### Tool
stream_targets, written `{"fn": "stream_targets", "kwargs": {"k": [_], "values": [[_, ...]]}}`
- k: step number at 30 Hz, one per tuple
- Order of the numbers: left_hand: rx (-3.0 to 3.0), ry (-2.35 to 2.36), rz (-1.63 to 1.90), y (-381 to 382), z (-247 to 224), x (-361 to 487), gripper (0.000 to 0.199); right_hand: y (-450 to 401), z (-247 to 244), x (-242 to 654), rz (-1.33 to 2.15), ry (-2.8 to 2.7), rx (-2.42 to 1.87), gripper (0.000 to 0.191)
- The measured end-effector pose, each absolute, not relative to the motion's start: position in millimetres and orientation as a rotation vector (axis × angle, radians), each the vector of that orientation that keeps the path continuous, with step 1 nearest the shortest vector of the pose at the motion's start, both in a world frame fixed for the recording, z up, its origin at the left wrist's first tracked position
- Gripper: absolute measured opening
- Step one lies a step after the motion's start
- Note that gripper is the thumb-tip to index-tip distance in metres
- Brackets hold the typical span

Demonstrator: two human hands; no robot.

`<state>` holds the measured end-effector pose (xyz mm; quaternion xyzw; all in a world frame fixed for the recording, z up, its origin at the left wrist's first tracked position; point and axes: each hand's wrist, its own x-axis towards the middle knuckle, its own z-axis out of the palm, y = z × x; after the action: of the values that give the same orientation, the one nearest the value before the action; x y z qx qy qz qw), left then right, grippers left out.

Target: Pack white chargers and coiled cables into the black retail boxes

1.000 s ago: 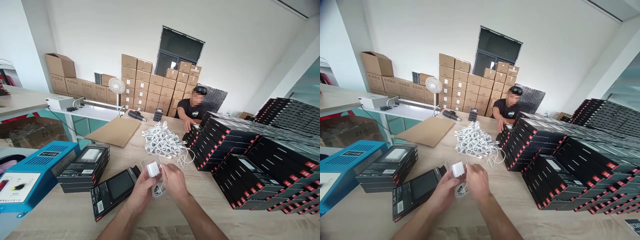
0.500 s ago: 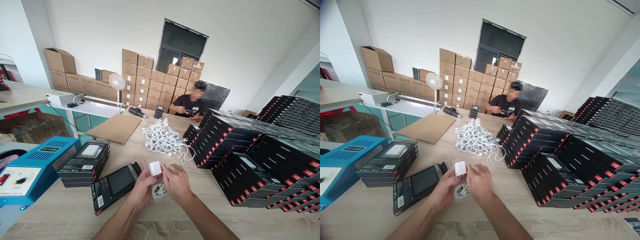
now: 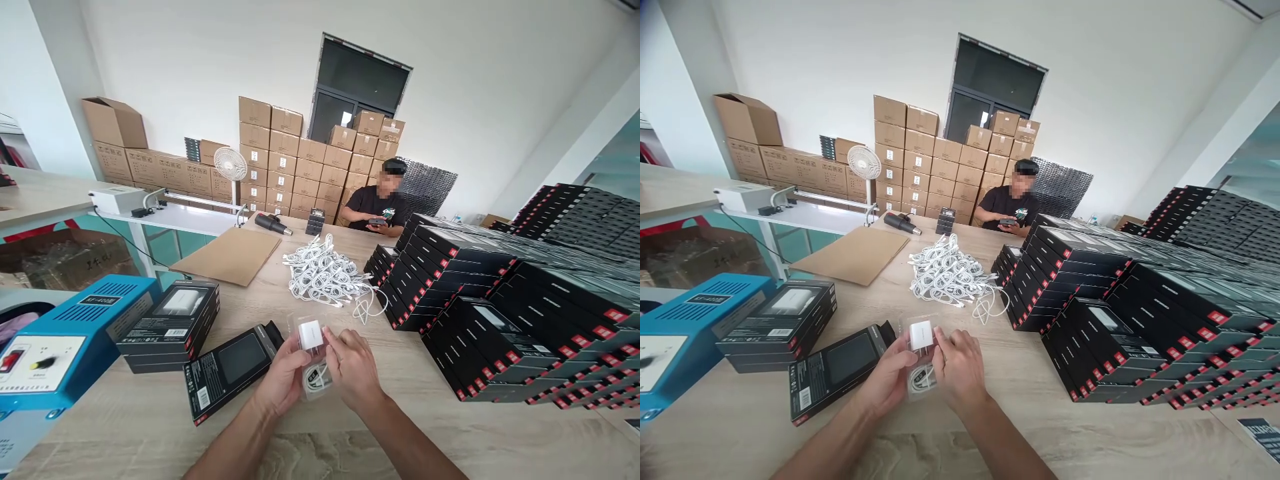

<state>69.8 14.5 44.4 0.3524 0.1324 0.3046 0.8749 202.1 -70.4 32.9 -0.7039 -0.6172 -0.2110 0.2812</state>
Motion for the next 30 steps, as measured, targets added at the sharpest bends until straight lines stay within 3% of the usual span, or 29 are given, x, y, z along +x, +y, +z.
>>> {"fn": "stream_targets", "kwargs": {"k": [6, 16, 30], "values": [[0.735, 0.262, 0.629, 15.8, 43.3, 69.2, 0.052, -71.4, 36.8, 196.8, -0.502, -1.649, -1.960, 0.042], [0.725, 0.302, 0.660, 21.2, 45.4, 67.5, 0.056, -75.8, 40.2, 188.0, 0.053, -1.404, -1.857, 0.069], [0.647, 0.262, 0.541, 16.3, 43.7, 66.0, 0.067, -81.2, 17.3, 203.6, -0.109, -1.477, -1.681, 0.077]]}}
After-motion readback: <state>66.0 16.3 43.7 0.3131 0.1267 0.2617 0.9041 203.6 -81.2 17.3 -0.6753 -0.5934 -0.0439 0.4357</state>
